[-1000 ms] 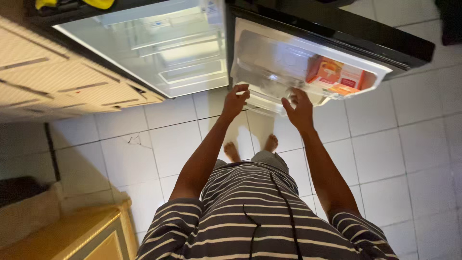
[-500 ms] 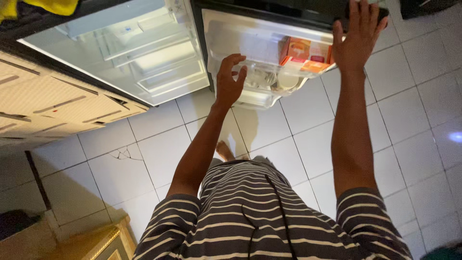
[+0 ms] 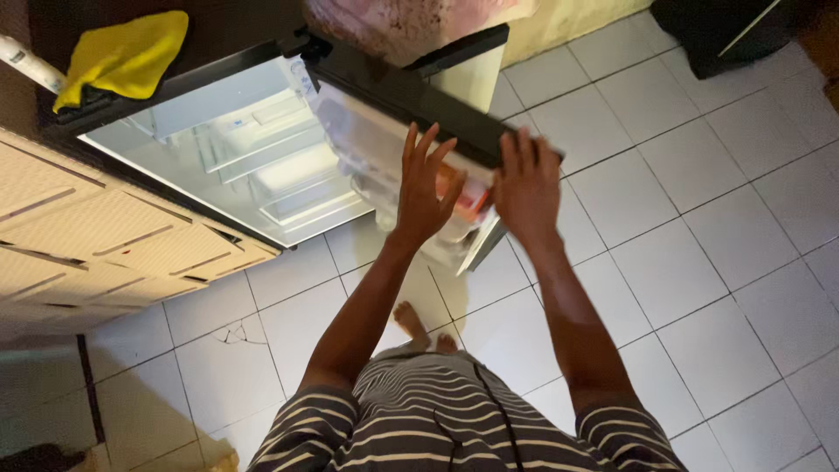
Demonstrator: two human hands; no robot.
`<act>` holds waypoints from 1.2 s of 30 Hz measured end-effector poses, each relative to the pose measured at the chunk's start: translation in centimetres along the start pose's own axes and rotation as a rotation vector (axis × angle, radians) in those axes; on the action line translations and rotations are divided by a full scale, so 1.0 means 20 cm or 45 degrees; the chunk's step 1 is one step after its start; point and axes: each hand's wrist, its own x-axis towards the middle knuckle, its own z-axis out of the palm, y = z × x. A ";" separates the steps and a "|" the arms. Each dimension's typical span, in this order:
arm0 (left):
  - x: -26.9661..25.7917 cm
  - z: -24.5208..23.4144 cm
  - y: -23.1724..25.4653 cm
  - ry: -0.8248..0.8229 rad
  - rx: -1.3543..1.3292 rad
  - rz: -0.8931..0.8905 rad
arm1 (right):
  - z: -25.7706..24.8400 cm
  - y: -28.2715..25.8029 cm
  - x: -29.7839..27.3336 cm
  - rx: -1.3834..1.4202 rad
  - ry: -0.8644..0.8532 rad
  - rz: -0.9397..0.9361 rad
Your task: The person wipes the exterior of a small refrigerator with a yellow cloth and a spray bottle, then places a few items into the freezer compartment. The person continues wiping the top and sides of the appliance.
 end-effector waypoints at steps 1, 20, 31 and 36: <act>-0.02 -0.01 0.04 -0.015 0.036 0.003 | -0.06 -0.05 -0.04 0.054 -0.071 0.005; -0.40 -1.14 -0.13 -0.614 0.492 -0.565 | -0.07 -1.15 -0.15 0.737 -0.365 -0.844; -0.58 -1.98 -0.62 -0.502 0.668 -0.689 | 0.32 -2.23 0.20 0.880 -0.314 -0.832; -0.61 -2.08 -0.85 -0.217 0.701 -0.497 | 0.48 -2.47 0.32 1.172 -0.449 -0.638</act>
